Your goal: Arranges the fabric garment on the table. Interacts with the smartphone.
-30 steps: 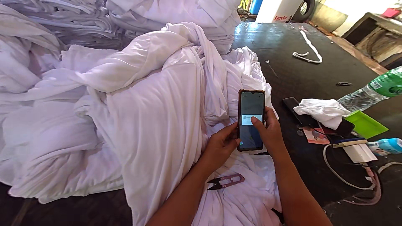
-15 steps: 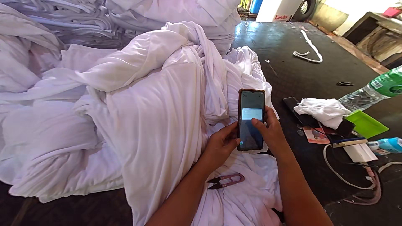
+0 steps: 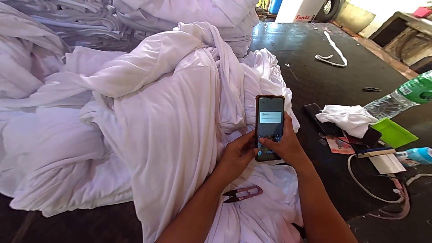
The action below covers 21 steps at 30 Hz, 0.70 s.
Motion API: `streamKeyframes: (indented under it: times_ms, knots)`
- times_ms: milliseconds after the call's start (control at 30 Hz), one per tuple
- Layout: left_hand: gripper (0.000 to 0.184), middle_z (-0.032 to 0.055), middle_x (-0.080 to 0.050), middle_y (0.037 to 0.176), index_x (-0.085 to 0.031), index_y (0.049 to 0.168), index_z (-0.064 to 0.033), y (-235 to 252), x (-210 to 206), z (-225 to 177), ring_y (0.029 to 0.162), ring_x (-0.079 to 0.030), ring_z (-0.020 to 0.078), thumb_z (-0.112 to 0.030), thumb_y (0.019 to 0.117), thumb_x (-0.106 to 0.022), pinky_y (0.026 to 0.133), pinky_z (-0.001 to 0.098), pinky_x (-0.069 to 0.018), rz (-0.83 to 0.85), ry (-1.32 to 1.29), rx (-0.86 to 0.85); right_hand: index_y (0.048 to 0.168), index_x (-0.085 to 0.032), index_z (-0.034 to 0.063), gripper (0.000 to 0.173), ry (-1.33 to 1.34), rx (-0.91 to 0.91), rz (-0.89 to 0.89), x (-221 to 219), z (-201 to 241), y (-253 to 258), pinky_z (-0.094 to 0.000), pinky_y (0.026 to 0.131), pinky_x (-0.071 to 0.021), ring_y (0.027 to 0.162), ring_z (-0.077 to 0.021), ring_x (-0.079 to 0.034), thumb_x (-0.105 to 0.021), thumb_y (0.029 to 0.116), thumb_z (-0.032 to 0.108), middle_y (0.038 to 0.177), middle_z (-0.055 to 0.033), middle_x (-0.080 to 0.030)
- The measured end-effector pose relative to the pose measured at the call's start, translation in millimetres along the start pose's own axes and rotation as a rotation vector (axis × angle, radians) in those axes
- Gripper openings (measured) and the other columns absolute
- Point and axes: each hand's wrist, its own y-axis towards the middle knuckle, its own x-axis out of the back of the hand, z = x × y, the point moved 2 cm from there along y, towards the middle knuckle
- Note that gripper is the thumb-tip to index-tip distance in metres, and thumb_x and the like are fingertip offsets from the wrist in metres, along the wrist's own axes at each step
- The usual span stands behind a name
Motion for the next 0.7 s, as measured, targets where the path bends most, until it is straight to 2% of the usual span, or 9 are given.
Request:
streamKeyframes:
  times_ms: [67,100,167,200,267,333,400,533,700]
  knots:
    - [0.049,0.0154,-0.066,0.127,-0.046,0.144,0.0104,-0.2,-0.3,0.2,0.106,-0.068,0.0085,0.003,0.0972,-0.058,0.096,0.0220,-0.0542,-0.002,-0.004,0.001,0.160,-0.019,0.0071,0.117,0.021,0.007,-0.011,-0.6,0.3,-0.3,-0.0401,0.102,-0.0494,0.127,-0.0231,-0.055,-0.085,0.0701,0.045,0.145,-0.0212,-0.049]
    - [0.049,0.0154,-0.066,0.126,-0.046,0.144,0.0101,-0.2,-0.5,0.3,0.106,-0.068,0.0087,0.003,0.0972,-0.058,0.095,0.0222,-0.0545,-0.005,-0.007,0.002,0.158,-0.023,0.0059,0.109,0.049,0.023,-0.023,-0.3,0.7,-0.5,-0.0357,0.100,-0.0513,0.122,-0.0184,-0.058,-0.082,0.0746,0.043,0.141,-0.0186,-0.052]
    - [0.049,0.0156,-0.066,0.127,-0.046,0.144,0.0099,0.3,-0.4,1.1,0.106,-0.068,0.0090,0.003,0.0975,-0.058,0.095,0.0224,-0.0546,-0.002,-0.008,0.004,0.150,-0.035,0.0017,0.077,0.131,0.067,-0.077,0.4,1.7,-0.5,-0.0248,0.092,-0.0543,0.109,-0.0063,-0.064,-0.070,0.0886,0.032,0.127,-0.0100,-0.062]
    - [0.049,0.0156,-0.066,0.127,-0.047,0.144,0.0099,0.6,-0.4,1.1,0.107,-0.068,0.0090,0.003,0.0976,-0.058,0.096,0.0223,-0.0544,0.000,-0.004,0.003,0.145,-0.042,-0.0001,0.060,0.182,0.084,-0.110,1.1,1.1,0.1,-0.0224,0.091,-0.0544,0.105,-0.0034,-0.065,-0.063,0.0952,0.027,0.121,-0.0072,-0.064]
    - [0.049,0.0157,-0.065,0.128,-0.046,0.145,0.0095,0.6,-0.4,-0.5,0.107,-0.067,0.0083,0.003,0.0977,-0.058,0.096,0.0216,-0.0539,0.004,0.006,0.009,0.137,-0.051,-0.0015,0.040,0.260,0.081,-0.171,2.5,0.6,1.4,-0.0208,0.087,-0.0551,0.097,-0.0014,-0.067,-0.050,0.1027,0.019,0.111,-0.0041,-0.067]
    - [0.049,0.0159,-0.065,0.128,-0.047,0.145,0.0094,0.4,-0.6,-1.8,0.107,-0.067,0.0079,0.003,0.0978,-0.058,0.096,0.0211,-0.0536,0.008,0.016,0.008,0.132,-0.055,-0.0008,0.033,0.284,0.077,-0.204,3.5,0.5,2.0,-0.0193,0.084,-0.0550,0.093,0.0004,-0.066,-0.044,0.1058,0.017,0.104,-0.0011,-0.068]
    - [0.048,0.0161,-0.065,0.128,-0.047,0.144,0.0098,0.3,-0.7,-1.8,0.107,-0.067,0.0077,0.003,0.0979,-0.058,0.096,0.0207,-0.0535,0.007,0.023,0.003,0.129,-0.057,-0.0004,0.031,0.289,0.078,-0.216,3.5,-0.7,2.9,-0.0189,0.083,-0.0556,0.091,0.0005,-0.067,-0.044,0.1060,0.015,0.101,-0.0003,-0.069]
    - [0.048,0.0162,-0.065,0.128,-0.046,0.145,0.0097,0.6,-0.4,-1.1,0.107,-0.067,0.0080,0.003,0.0981,-0.057,0.096,0.0212,-0.0535,0.010,0.020,0.002,0.128,-0.057,-0.0003,0.028,0.302,0.069,-0.223,2.7,-1.3,3.3,-0.0190,0.082,-0.0562,0.089,-0.0003,-0.068,-0.046,0.1063,0.014,0.100,-0.0010,-0.069]
    - [0.048,0.0163,-0.065,0.128,-0.046,0.145,0.0099,0.7,-0.2,0.3,0.108,-0.067,0.0087,0.002,0.0984,-0.057,0.096,0.0217,-0.0537,0.017,0.012,-0.009,0.128,-0.057,0.0003,0.032,0.304,0.086,-0.227,2.8,-1.3,2.4,-0.0185,0.083,-0.0556,0.090,0.0015,-0.067,-0.041,0.1080,0.019,0.100,0.0016,-0.068]
